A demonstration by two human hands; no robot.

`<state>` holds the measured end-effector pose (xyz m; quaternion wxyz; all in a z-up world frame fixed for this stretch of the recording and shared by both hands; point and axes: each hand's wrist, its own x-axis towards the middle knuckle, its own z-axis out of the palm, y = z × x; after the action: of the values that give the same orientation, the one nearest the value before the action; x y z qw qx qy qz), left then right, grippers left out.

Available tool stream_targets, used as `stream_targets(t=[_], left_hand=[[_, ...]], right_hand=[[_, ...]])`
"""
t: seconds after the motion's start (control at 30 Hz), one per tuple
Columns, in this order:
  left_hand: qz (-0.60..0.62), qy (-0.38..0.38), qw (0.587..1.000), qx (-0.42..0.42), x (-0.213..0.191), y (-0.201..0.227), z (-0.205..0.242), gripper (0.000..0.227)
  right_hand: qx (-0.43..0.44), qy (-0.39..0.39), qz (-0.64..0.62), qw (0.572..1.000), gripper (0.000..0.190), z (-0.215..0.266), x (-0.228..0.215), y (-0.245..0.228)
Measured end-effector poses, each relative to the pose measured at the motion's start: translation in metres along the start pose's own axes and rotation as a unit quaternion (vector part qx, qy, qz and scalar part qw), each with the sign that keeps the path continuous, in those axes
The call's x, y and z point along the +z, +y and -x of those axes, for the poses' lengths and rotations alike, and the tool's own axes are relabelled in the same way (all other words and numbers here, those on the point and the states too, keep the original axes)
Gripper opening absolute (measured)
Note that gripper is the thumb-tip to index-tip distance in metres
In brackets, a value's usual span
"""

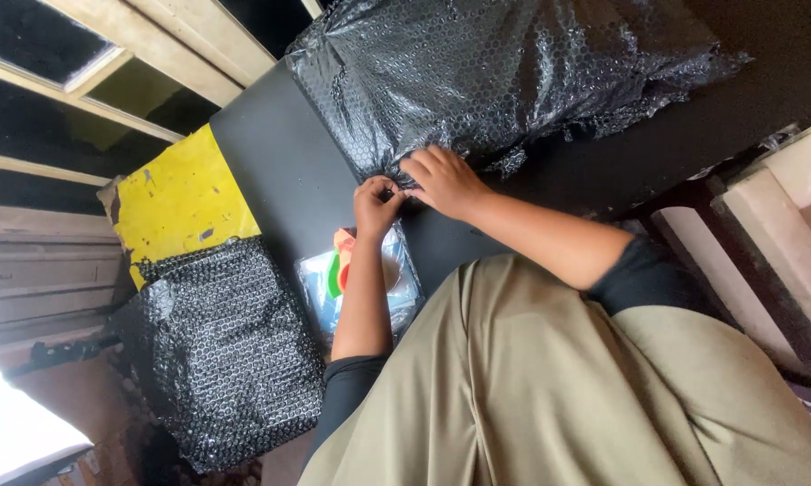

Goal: Wrapping a large object in black bubble wrap and securing it with adhesive tape using a dispenser.

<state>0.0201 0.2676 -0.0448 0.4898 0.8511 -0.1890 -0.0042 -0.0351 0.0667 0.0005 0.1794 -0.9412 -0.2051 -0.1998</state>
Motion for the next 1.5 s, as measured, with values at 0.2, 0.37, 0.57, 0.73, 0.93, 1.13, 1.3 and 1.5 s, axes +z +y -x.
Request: stream_targets(t=[0.2,0.37,0.57,0.73,0.93,1.13,1.3,1.5], left_hand=[[0.007,-0.012,1.000,-0.005,0.000,-0.001,-0.002,0.023],[0.032,-0.031,0.999,-0.014,-0.005,-0.010,0.000,0.019],[0.028,-0.025,0.999,-0.024,-0.004,-0.010,0.007,0.014],[0.017,-0.014,0.999,-0.030,0.003,-0.011,0.011,0.014],[0.003,0.043,0.999,0.012,-0.009,0.019,0.029,0.016],[-0.089,0.215,0.971,0.051,0.053,0.093,0.030,0.007],[-0.092,0.033,0.953,0.287,0.184,0.227,-0.015,0.011],[-0.367,-0.132,0.891,0.230,0.373,0.221,-0.039,0.083]], right_hand=[[-0.049,-0.028,0.037,0.998,0.051,0.037,0.044,0.016],[0.003,-0.092,-0.014,0.996,0.050,0.019,0.015,0.008],[0.010,-0.065,0.035,0.997,0.049,0.022,0.063,0.023],[-0.003,-0.023,0.072,0.997,0.062,0.020,0.081,0.034],[0.174,-0.064,-0.474,0.860,0.045,0.024,-0.077,0.049],[0.376,0.140,-0.306,0.863,0.020,0.162,-0.167,0.217],[0.511,0.240,-0.134,0.814,0.023,0.247,-0.223,0.316],[0.405,0.119,-0.212,0.881,0.050,0.287,-0.173,0.407]])
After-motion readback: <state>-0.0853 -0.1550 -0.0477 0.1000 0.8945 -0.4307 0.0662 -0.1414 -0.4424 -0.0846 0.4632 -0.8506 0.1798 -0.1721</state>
